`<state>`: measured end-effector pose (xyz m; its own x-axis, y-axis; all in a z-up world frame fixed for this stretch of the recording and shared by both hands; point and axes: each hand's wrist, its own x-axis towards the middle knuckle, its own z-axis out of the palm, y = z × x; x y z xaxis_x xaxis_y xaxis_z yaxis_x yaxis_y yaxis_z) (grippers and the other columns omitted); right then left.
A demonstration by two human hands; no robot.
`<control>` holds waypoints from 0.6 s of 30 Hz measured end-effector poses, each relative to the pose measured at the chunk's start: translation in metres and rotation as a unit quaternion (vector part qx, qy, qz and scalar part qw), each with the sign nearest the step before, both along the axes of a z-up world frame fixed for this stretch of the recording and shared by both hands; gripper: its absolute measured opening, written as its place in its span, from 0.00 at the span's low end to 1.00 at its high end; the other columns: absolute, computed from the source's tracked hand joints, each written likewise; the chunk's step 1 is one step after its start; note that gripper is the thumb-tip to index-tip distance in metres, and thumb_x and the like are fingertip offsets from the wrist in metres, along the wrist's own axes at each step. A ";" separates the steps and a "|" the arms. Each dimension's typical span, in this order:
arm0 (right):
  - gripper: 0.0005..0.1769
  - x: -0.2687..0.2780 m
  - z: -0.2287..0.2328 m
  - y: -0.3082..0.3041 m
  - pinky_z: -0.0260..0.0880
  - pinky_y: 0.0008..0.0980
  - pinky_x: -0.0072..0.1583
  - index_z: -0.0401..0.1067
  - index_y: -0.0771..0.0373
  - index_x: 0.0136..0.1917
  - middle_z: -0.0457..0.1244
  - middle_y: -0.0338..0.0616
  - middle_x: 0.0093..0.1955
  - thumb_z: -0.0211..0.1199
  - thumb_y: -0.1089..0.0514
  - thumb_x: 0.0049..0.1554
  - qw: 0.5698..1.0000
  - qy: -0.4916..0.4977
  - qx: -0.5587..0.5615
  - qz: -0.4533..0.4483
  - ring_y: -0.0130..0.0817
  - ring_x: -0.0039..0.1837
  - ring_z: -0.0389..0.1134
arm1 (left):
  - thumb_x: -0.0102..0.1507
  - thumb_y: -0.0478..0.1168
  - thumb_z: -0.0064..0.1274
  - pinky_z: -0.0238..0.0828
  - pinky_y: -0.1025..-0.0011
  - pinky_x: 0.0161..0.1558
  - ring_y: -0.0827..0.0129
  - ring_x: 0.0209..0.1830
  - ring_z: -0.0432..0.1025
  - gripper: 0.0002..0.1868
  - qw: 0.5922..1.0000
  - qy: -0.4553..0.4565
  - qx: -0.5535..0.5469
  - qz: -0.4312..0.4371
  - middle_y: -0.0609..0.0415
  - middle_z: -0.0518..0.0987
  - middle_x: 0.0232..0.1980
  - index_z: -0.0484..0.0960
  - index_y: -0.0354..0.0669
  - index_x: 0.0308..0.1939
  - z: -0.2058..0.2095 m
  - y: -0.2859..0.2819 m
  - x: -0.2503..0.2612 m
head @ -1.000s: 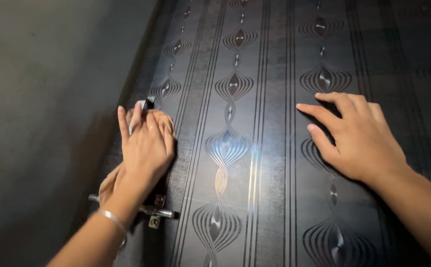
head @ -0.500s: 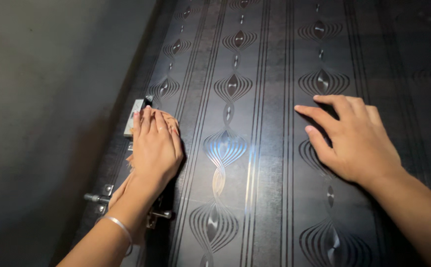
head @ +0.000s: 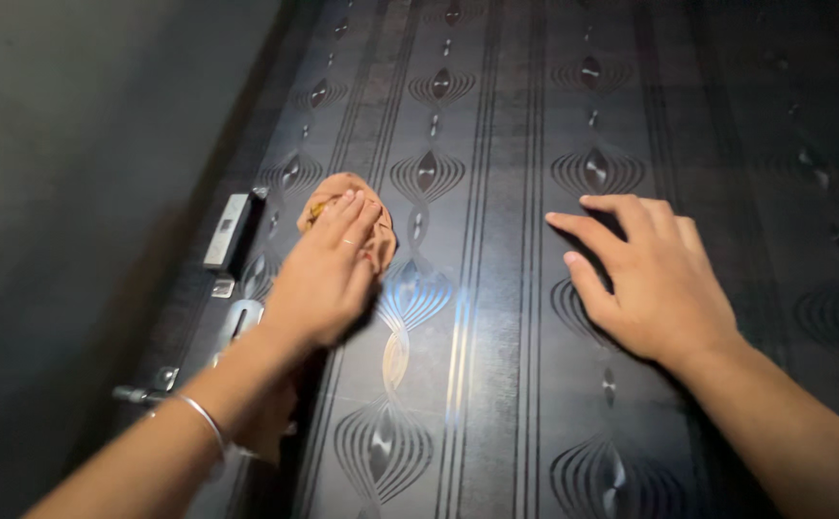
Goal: The person wipes the surface of a dark metal door with a light-colored cloth, moving methodically from the upper lock area down to the lower latch. The person uses the left hand to stabilize the door while the right hand wipes in vertical and horizontal strokes.
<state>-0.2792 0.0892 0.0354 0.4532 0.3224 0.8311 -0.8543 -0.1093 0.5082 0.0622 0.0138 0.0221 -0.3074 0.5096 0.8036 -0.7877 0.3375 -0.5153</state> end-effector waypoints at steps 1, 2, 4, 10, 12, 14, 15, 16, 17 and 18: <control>0.23 0.001 0.000 0.000 0.57 0.46 0.69 0.74 0.47 0.66 0.61 0.41 0.69 0.58 0.48 0.58 1.000 0.008 -0.004 0.007 0.44 0.71 0.57 | 0.64 0.37 0.42 0.48 0.52 0.77 0.38 0.76 0.59 0.29 0.999 -0.034 0.020 -0.005 0.27 0.67 0.73 0.70 0.27 0.69 0.006 0.005 0.010; 0.22 0.001 0.000 0.000 0.57 0.46 0.69 0.74 0.47 0.65 0.61 0.41 0.68 0.58 0.48 0.58 1.000 0.008 -0.003 0.011 0.44 0.71 0.58 | 0.64 0.38 0.42 0.48 0.53 0.76 0.38 0.77 0.59 0.29 0.999 -0.043 0.022 -0.001 0.28 0.67 0.73 0.71 0.28 0.69 0.015 0.007 0.020; 0.22 0.001 0.000 0.000 0.57 0.46 0.68 0.75 0.48 0.65 0.61 0.41 0.67 0.59 0.49 0.57 1.000 0.007 0.000 0.020 0.44 0.70 0.58 | 0.65 0.38 0.40 0.48 0.53 0.76 0.39 0.77 0.58 0.28 0.998 -0.062 0.027 0.006 0.30 0.67 0.73 0.73 0.31 0.68 0.032 0.008 0.034; 0.21 0.001 0.000 0.000 0.57 0.46 0.68 0.75 0.48 0.64 0.62 0.41 0.67 0.59 0.50 0.57 1.000 0.005 -0.002 0.029 0.43 0.70 0.58 | 0.69 0.44 0.36 0.42 0.48 0.76 0.36 0.79 0.50 0.28 0.984 0.170 0.029 -0.036 0.31 0.65 0.75 0.71 0.34 0.71 0.055 -0.018 0.041; 0.21 0.001 0.000 0.000 0.57 0.46 0.68 0.75 0.48 0.64 0.62 0.41 0.67 0.59 0.50 0.57 1.000 0.007 -0.001 0.030 0.43 0.69 0.58 | 0.70 0.44 0.36 0.41 0.48 0.75 0.31 0.78 0.47 0.28 0.981 0.194 0.009 -0.026 0.28 0.63 0.75 0.71 0.36 0.72 0.054 -0.026 0.035; 0.21 0.001 0.000 0.000 0.57 0.46 0.68 0.75 0.49 0.64 0.62 0.41 0.67 0.59 0.50 0.58 0.999 0.007 -0.003 0.031 0.43 0.69 0.58 | 0.70 0.44 0.36 0.41 0.47 0.75 0.27 0.77 0.47 0.29 0.980 0.199 -0.009 -0.009 0.26 0.62 0.75 0.71 0.36 0.73 0.052 -0.031 0.025; 0.21 0.000 -0.001 0.000 0.57 0.46 0.68 0.75 0.49 0.64 0.62 0.42 0.67 0.59 0.50 0.58 0.999 0.008 -0.005 0.032 0.43 0.69 0.58 | 0.70 0.43 0.37 0.41 0.47 0.74 0.26 0.76 0.47 0.29 0.981 0.194 -0.018 0.002 0.25 0.62 0.75 0.71 0.35 0.73 0.049 -0.032 0.018; 0.21 0.000 -0.002 -0.001 0.57 0.46 0.68 0.75 0.50 0.65 0.62 0.42 0.67 0.59 0.50 0.58 0.999 0.008 -0.006 0.032 0.43 0.69 0.58 | 0.70 0.43 0.38 0.40 0.46 0.74 0.25 0.76 0.48 0.29 0.982 0.188 -0.026 0.014 0.24 0.61 0.75 0.71 0.35 0.73 0.046 -0.033 0.010; 0.21 0.000 0.000 0.000 0.57 0.46 0.68 0.75 0.50 0.64 0.62 0.42 0.67 0.59 0.51 0.58 0.999 0.009 -0.010 0.034 0.43 0.69 0.58 | 0.69 0.43 0.39 0.41 0.47 0.75 0.27 0.76 0.49 0.28 0.984 0.174 -0.035 0.010 0.26 0.62 0.75 0.72 0.36 0.72 0.047 -0.030 0.001; 0.21 0.000 0.001 0.000 0.58 0.45 0.68 0.75 0.49 0.64 0.62 0.42 0.66 0.60 0.51 0.57 0.999 0.010 -0.014 0.036 0.44 0.69 0.59 | 0.69 0.43 0.40 0.42 0.48 0.76 0.29 0.77 0.51 0.27 0.986 0.160 -0.044 0.006 0.28 0.63 0.75 0.73 0.38 0.71 0.045 -0.026 -0.011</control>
